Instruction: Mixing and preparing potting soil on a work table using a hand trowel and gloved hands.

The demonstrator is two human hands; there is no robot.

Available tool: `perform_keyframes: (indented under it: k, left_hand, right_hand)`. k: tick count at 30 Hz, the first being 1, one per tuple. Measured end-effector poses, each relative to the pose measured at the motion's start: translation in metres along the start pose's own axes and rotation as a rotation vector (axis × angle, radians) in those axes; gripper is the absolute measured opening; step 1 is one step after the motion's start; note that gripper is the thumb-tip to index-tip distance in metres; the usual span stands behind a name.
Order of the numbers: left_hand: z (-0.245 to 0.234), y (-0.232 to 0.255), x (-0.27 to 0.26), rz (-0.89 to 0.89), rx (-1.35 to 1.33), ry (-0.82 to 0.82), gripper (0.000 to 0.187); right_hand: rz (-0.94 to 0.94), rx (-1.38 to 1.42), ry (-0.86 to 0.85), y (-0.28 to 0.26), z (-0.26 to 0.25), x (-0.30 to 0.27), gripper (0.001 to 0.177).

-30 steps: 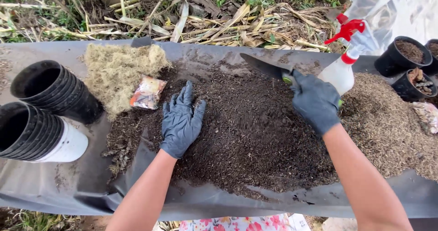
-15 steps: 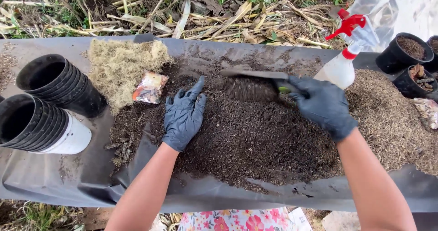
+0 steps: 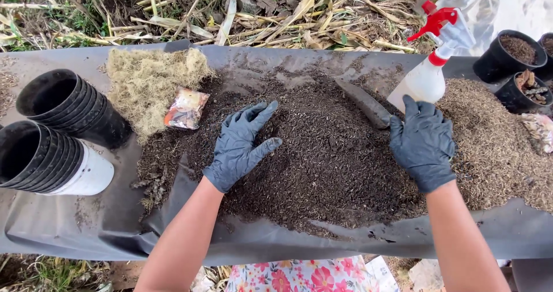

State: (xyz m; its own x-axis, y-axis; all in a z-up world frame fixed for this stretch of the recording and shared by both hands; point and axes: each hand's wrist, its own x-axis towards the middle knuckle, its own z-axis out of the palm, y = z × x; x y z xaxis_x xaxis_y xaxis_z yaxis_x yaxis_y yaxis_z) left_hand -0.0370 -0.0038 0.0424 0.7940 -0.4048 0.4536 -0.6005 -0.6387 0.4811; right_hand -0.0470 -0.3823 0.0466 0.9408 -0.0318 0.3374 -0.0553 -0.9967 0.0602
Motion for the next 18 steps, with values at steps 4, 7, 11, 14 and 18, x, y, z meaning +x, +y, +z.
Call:
perform_keyframes:
  k: [4, 7, 11, 14, 18]
  left_hand:
    - [-0.006, 0.002, 0.002, -0.127, -0.025, -0.091, 0.075]
    - [-0.006, 0.001, 0.003, -0.070, 0.001, -0.123, 0.085]
    - [-0.001, -0.009, 0.003, -0.084, 0.023, -0.121, 0.059]
    - [0.004, -0.009, 0.003, -0.076, -0.015, -0.029, 0.033]
    - [0.024, -0.024, 0.000, -0.040, 0.011, 0.135, 0.019]
  right_hand:
    - [-0.088, 0.323, 0.015, -0.053, -0.034, -0.002, 0.046]
    - [-0.242, 0.527, -0.027, -0.094, -0.043, -0.009, 0.063]
    - [-0.518, 0.290, -0.020, -0.109, -0.005, 0.001, 0.042]
    - [-0.458, 0.230, -0.070, -0.116, -0.008, 0.016, 0.030]
    - [-0.243, 0.442, -0.180, -0.118, -0.015, 0.039, 0.031]
